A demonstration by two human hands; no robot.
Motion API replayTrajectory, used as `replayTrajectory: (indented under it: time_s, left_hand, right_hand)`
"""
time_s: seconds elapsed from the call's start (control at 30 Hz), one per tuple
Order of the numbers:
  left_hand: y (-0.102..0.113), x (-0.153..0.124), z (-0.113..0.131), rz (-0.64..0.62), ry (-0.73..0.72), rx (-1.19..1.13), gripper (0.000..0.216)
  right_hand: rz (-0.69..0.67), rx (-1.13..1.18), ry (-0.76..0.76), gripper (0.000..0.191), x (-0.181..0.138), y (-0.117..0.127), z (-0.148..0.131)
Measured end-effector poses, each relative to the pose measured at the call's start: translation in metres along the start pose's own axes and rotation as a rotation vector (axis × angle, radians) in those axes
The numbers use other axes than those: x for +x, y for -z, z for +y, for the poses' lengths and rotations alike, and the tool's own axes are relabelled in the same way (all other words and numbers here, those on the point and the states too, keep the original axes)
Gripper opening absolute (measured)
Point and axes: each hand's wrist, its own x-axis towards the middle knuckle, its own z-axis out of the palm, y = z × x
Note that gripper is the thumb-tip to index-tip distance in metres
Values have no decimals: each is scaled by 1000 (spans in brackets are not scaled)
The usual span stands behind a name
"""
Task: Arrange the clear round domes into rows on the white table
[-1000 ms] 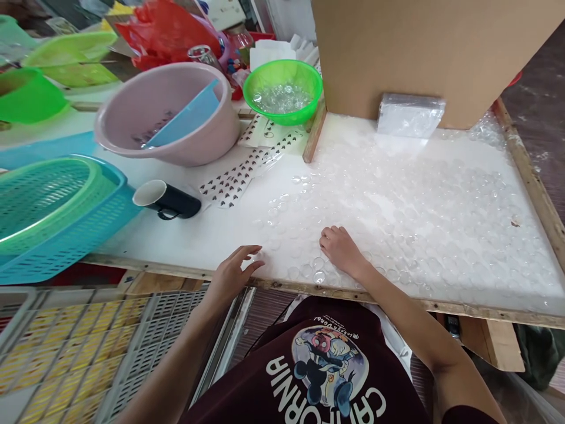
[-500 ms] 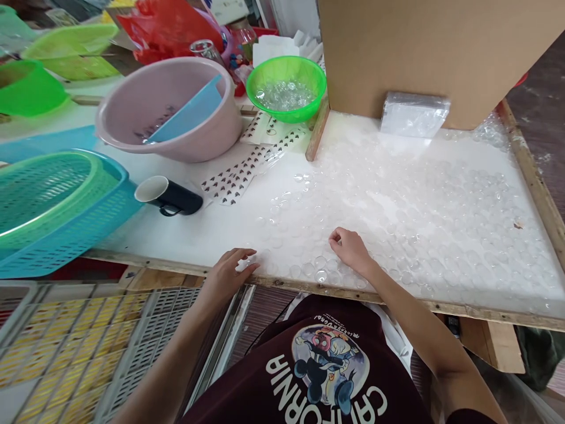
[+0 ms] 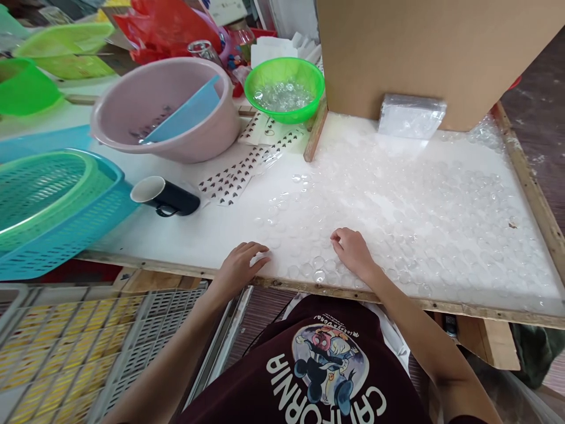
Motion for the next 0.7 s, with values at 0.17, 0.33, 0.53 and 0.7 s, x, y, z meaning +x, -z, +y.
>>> replayTrajectory:
  time_s: [0.17,0.33,0.53,0.7]
  left_hand:
    - [-2,1,-1,9,41,-83,27]
    - [3,3,-4,-15,111,-136,27]
    - [4,4,25,77,-55,-42,21]
    - [-10,9,56,-208,-253,-141,14]
  right_hand:
    - [-96,-81,176,12,-7,-12,-11]
    - [-276,-220,384,10,-16,-26,-27]
    - [-229,-328,345,10,-20,-24,-21]
    - [-152,-394,290,10,-21,-21,-15]
